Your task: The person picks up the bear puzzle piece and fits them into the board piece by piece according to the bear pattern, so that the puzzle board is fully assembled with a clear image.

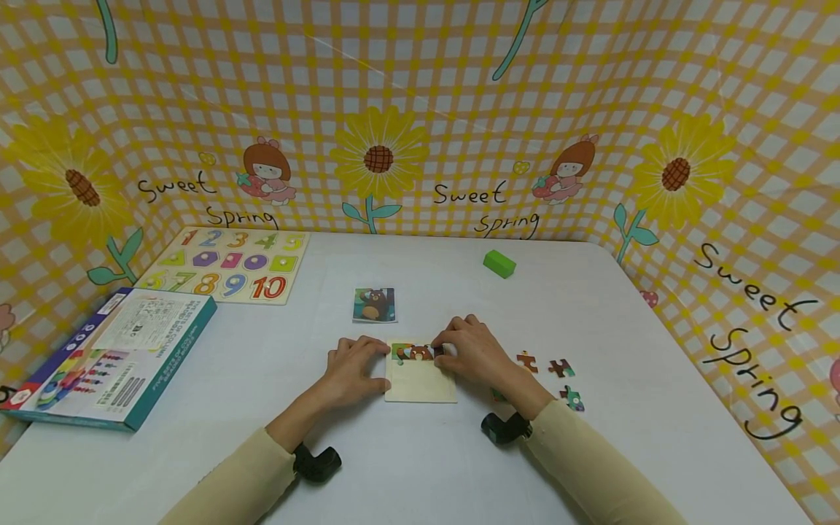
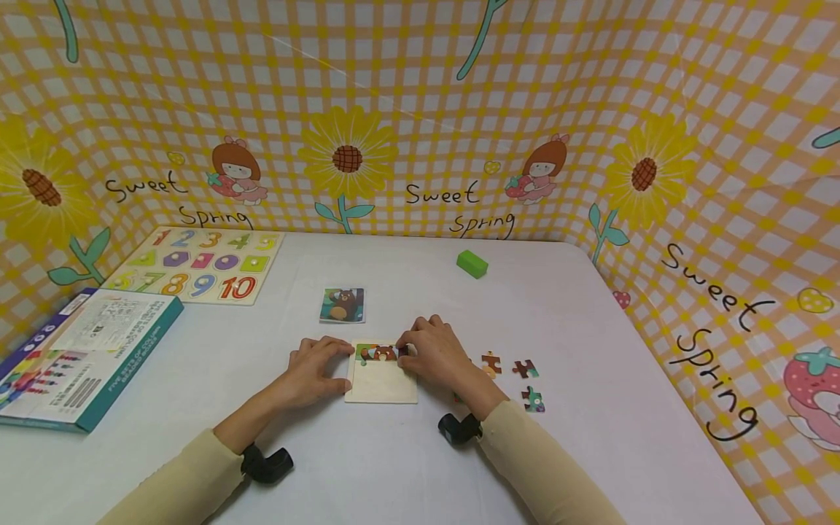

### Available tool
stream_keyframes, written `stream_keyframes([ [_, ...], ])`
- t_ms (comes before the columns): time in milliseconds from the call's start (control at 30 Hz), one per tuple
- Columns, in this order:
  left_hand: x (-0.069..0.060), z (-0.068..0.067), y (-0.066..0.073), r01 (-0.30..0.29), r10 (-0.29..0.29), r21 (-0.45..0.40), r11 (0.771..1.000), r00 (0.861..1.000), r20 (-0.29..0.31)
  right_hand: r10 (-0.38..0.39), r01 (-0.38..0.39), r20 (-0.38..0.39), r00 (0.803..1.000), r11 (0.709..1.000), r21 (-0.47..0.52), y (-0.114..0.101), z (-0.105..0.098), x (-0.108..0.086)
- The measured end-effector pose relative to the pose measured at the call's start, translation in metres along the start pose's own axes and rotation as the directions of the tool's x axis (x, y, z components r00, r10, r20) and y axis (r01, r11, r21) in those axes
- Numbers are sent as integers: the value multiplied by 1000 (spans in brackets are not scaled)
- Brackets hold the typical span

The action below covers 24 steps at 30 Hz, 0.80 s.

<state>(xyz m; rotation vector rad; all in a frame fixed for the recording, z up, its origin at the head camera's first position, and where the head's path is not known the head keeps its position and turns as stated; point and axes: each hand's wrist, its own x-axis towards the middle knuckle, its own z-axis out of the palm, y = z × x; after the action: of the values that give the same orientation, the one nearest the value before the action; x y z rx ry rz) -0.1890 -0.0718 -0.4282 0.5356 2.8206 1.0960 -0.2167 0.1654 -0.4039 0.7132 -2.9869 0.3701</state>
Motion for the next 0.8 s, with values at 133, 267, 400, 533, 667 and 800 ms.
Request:
stream_keyframes([
  [133, 0, 0, 0, -1, 1, 2, 1000, 1000, 0, 9, -9, 9, 1000, 1000, 14, 0, 0, 0],
  [267, 0, 0, 0, -1, 1, 0, 1000, 1000, -2, 16, -16, 10, 1000, 1000, 26, 2, -1, -2],
  [400, -1, 0, 0, -1, 1, -7, 1000, 1000, -1, 24, -23, -7, 1000, 999, 43, 5, -6, -5],
  [533, -1, 0, 0, -2, 2, -5, 1000, 1000, 0, 33, -31, -28, 999, 997, 75, 13, -15, -12],
  [667, -1, 0, 0, -2, 2, 2, 1000, 1000, -1, 52, -48, -31, 998, 994, 101, 24, -23, -23],
  [800, -1, 1, 0, -2, 2, 4, 1000, 1000, -5, 67, -64, -33, 997, 993, 98, 35, -28, -35],
])
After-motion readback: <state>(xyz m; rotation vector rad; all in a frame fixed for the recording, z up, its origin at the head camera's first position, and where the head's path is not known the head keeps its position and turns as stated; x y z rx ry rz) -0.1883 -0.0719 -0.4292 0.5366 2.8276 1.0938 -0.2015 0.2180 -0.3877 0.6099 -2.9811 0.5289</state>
